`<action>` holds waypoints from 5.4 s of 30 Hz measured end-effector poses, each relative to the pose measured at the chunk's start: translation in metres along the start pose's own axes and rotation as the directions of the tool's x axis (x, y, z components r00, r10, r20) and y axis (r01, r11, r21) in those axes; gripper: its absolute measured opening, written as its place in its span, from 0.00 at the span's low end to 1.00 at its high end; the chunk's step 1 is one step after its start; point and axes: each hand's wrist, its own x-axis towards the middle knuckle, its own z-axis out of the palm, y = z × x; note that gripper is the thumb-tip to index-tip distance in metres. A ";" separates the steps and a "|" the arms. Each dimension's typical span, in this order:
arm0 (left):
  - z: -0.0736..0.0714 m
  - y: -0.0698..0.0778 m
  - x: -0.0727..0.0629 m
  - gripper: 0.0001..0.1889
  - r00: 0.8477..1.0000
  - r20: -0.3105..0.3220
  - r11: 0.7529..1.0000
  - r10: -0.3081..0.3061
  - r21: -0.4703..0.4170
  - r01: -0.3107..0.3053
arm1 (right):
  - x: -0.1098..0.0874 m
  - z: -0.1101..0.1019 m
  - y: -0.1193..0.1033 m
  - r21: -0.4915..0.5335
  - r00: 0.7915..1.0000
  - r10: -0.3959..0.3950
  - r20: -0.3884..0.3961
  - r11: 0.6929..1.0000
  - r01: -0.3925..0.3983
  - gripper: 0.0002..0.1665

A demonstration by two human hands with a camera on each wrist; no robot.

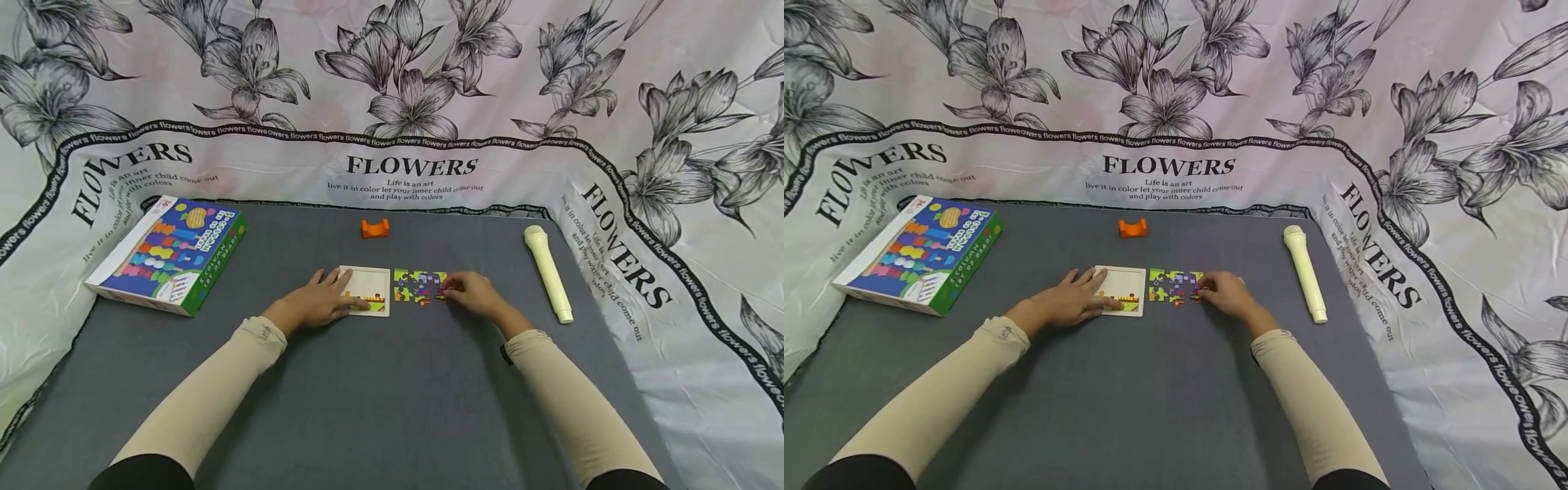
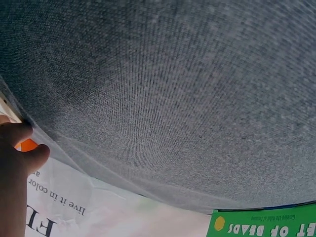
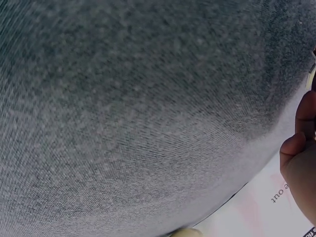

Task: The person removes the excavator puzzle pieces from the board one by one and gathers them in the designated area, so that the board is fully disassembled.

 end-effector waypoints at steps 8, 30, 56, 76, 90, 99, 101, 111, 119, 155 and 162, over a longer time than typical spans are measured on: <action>0.000 0.000 -0.002 0.25 1.000 -0.002 1.000 0.005 0.001 -0.005 | 0.000 0.003 0.001 -0.052 1.000 0.010 -0.023 0.999 -0.011 0.08; 0.006 -0.009 -0.002 0.33 0.995 -0.086 0.998 -0.057 -0.024 0.055 | 0.011 0.011 -0.016 -0.046 0.997 -0.072 -0.026 0.996 0.071 0.10; 0.011 -0.014 0.003 0.39 0.990 -0.093 0.992 -0.110 -0.078 0.103 | 0.052 0.081 -0.128 -0.259 0.913 -0.404 0.055 0.877 0.404 0.14; 0.015 -0.017 0.003 0.40 0.987 -0.090 0.983 -0.134 -0.139 0.121 | 0.058 0.090 -0.132 -0.223 0.935 -0.352 0.043 0.909 0.353 0.18; 0.014 -0.014 0.003 0.41 0.988 -0.077 0.980 -0.136 -0.154 0.123 | 0.062 0.088 -0.131 -0.018 0.956 -0.288 0.048 0.957 0.289 0.12; 0.012 -0.014 0.001 0.40 0.988 -0.077 0.980 -0.134 -0.155 0.121 | 0.066 0.087 -0.126 0.130 0.960 -0.266 0.084 0.958 0.254 0.11; 0.012 -0.015 0.002 0.40 0.988 -0.075 0.981 -0.134 -0.154 0.122 | 0.067 0.087 -0.124 0.156 0.962 -0.260 0.087 0.957 0.245 0.10; 0.017 -0.017 0.004 0.40 0.988 -0.079 0.978 -0.135 -0.168 0.121 | 0.069 0.088 -0.119 0.234 0.965 -0.243 0.098 0.948 0.215 0.09; 0.015 -0.016 0.003 0.39 0.987 -0.080 0.978 -0.142 -0.164 0.127 | 0.070 0.086 -0.118 0.230 0.971 -0.214 0.108 0.956 0.185 0.08; 0.014 -0.016 0.002 0.42 0.988 -0.085 0.980 -0.128 -0.166 0.113 | 0.068 0.083 -0.129 0.299 0.977 -0.198 0.082 0.940 0.165 0.15; 0.015 -0.017 0.003 0.42 0.987 -0.090 0.980 -0.133 -0.162 0.117 | 0.068 0.082 -0.135 0.213 0.985 -0.152 0.076 0.968 0.133 0.15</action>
